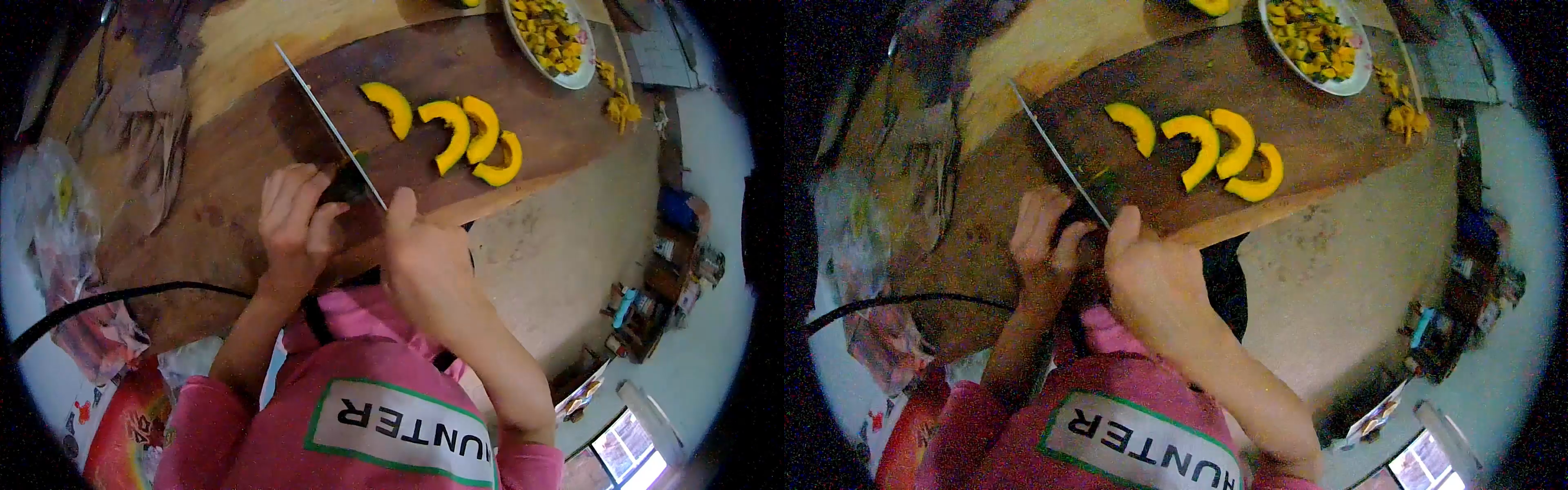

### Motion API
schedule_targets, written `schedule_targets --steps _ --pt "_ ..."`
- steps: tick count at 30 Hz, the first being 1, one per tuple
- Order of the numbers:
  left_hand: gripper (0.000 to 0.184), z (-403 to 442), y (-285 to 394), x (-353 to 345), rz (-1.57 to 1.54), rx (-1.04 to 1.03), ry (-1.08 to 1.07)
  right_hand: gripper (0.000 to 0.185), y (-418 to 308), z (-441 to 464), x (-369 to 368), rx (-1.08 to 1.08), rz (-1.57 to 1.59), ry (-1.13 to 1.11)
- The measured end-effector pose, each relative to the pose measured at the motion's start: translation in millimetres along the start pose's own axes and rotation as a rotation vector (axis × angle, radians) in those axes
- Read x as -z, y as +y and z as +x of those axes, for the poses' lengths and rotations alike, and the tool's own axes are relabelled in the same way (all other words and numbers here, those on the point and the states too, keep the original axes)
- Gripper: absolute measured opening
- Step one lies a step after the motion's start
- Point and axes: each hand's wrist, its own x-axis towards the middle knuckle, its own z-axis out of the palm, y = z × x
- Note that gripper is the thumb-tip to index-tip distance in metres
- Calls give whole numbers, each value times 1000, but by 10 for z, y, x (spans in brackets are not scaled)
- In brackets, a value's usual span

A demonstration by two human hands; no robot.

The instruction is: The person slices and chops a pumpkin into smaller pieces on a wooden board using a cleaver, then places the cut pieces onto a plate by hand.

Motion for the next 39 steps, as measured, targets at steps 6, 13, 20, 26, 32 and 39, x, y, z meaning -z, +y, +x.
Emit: schedule_targets --steps 6,13,20,26,32,39 --pt "37 -24 23 39 -49 -10 -2 28 238 74 -117 49 53 84" --pt "41 -53 67 43 -11 39 26 25 123 8 184 42 84 109" --pt "36 -45 24 6 -56 18 35 19 -1 -159 349 14 128 32" --pt "37 -47 10 -22 -35 -16 83 17 -50 -130 353 6 102 -5" --pt "35 -44 -28 -17 -30 -18 52 18 -145 -108 369 -19 33 -22" --pt "33 11 -21 5 -57 -18 13 21 -114 4 476 -7 24 -122"
